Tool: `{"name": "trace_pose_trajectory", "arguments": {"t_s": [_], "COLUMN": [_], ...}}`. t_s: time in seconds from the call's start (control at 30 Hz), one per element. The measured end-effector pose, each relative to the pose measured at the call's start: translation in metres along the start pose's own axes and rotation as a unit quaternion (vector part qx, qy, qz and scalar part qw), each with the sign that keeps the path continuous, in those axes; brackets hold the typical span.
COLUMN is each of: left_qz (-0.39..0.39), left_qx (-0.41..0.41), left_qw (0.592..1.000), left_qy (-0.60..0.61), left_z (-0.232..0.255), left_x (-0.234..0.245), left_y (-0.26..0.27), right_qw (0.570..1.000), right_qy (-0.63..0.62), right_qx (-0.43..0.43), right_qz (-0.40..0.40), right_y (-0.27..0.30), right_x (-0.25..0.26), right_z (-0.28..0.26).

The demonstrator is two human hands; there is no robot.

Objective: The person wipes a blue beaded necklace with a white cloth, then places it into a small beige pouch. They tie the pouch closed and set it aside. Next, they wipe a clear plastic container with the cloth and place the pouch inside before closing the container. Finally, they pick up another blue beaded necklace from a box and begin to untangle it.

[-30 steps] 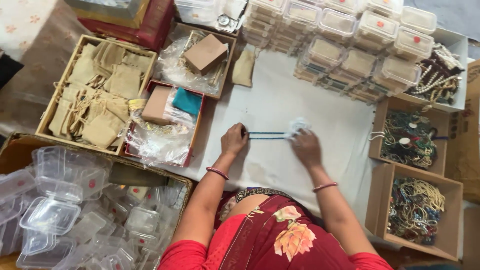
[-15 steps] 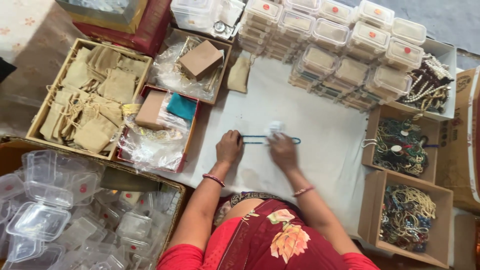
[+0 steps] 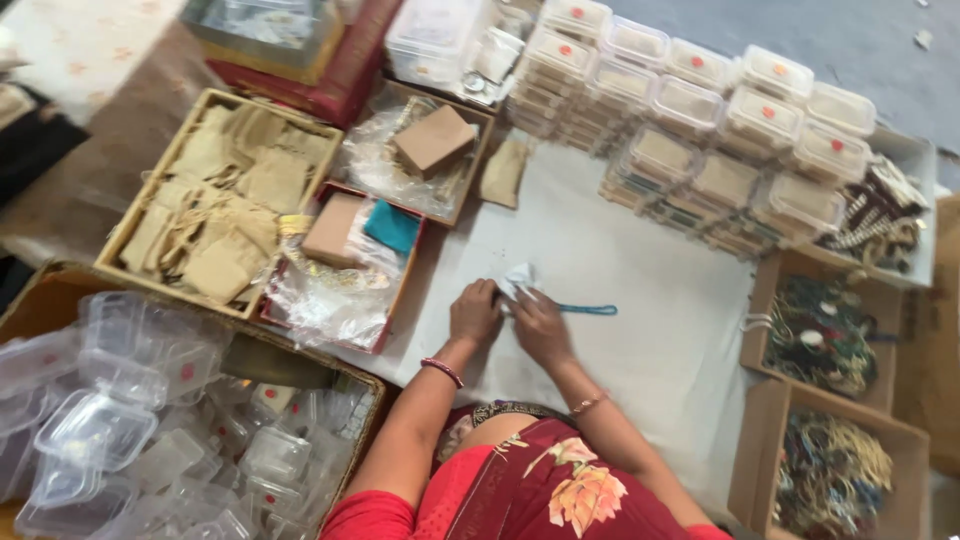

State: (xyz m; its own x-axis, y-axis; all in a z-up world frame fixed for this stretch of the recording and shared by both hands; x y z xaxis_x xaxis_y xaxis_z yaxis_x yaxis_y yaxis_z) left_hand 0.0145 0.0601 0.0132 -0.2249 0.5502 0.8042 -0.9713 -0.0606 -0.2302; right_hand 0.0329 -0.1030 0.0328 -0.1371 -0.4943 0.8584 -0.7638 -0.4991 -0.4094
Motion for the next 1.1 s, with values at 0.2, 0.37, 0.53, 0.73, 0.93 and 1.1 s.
{"name": "trace_pose_trajectory", "arguments": {"t_s": [0.2, 0.37, 0.53, 0.73, 0.93, 1.1], "left_qz": [0.007, -0.003, -0.007, -0.044, -0.045, -0.036], "left_qx": [-0.008, -0.011, -0.022, -0.013, -0.024, -0.036], "left_qw": [1.000, 0.999, 0.999, 0.998, 0.998, 0.998], "left_qy": [0.016, 0.041, 0.045, 0.041, 0.041, 0.032], "left_z": [-0.008, -0.004, -0.009, -0.013, -0.012, -0.013], "left_x": [-0.010, -0.002, -0.004, -0.003, -0.004, -0.003], "left_y": [-0.004, 0.005, 0.005, 0.001, 0.005, 0.004], "right_qw": [0.989, 0.969, 0.995, 0.994, 0.932, 0.996], "right_qy": [0.127, 0.097, 0.070, 0.092, 0.174, 0.068], "right_qx": [-0.077, -0.221, -0.057, -0.052, -0.318, -0.039], "right_qz": [0.014, 0.052, -0.048, -0.019, 0.015, -0.033], "right_y": [0.065, 0.065, 0.015, 0.053, 0.075, 0.009], "right_x": [0.030, 0.021, -0.022, 0.015, 0.023, -0.021], "right_z": [0.129, 0.154, 0.037, 0.067, 0.139, 0.011]}}
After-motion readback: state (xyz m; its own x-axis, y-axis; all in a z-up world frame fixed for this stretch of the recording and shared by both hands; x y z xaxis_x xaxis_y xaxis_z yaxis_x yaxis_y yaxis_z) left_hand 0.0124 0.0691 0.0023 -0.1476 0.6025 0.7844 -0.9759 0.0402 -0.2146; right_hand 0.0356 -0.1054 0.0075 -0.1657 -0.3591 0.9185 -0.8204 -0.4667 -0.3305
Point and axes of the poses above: each hand's wrist, its own y-axis away from the middle knuckle, its own x-axis out of the back of the hand, z = x × y, the point moved 1 cm from there along -y, towards the middle knuckle, and after that the axes turned 13 degrees about -x, right-handed, at the moved point
